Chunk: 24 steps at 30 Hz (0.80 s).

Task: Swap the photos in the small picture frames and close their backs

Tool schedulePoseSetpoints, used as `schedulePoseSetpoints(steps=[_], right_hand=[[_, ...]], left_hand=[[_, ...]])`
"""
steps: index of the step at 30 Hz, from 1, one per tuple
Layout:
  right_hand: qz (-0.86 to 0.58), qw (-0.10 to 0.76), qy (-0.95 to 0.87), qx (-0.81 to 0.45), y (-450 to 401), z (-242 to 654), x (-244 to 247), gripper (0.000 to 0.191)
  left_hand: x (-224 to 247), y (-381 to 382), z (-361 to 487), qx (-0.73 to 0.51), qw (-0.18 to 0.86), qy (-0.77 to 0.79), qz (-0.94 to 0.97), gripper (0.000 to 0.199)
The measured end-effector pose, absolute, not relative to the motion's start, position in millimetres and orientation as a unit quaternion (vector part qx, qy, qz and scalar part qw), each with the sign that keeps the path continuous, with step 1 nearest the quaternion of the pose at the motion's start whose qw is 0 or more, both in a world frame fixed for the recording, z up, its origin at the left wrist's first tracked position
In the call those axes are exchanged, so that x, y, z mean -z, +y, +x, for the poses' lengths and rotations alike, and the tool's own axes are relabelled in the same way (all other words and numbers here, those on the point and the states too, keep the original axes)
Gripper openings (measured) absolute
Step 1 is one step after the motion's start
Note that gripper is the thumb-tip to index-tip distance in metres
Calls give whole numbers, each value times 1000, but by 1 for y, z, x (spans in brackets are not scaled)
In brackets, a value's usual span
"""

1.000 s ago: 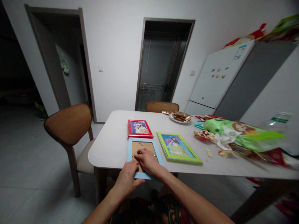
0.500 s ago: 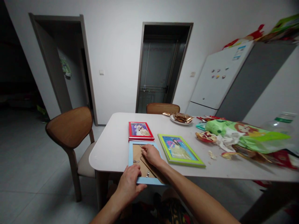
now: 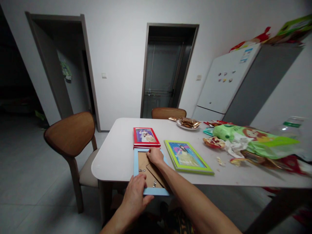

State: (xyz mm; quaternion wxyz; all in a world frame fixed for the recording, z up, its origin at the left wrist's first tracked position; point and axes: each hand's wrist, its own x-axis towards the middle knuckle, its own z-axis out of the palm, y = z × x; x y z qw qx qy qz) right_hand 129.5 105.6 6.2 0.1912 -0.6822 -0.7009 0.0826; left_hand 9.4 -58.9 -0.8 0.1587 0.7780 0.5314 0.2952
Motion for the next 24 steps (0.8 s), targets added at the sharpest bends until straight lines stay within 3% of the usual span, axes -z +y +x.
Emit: schedulePoseSetpoints(steps=[8,15,20,22,24], right_hand=[[-658,247,-702,-115,105,132,-12,17],[-573,348,-716,-195,79,180,-33,28],[-560,531,-508,-383,43,219,-39,33],[-539,513,-459,-485,23,213,-35,34],[-472,435,-443,-626,4,197,-31,36]], left_hand=[[-8,-61,19,-221,109,555,795,36],[-12,-55,33,-163,98,535,823,48],[-46,-59,23,-346,171,528,756,37],[-60,-58,30,-455,223,505,699,24],[-69,-56,44,-541,287,468,637,18]])
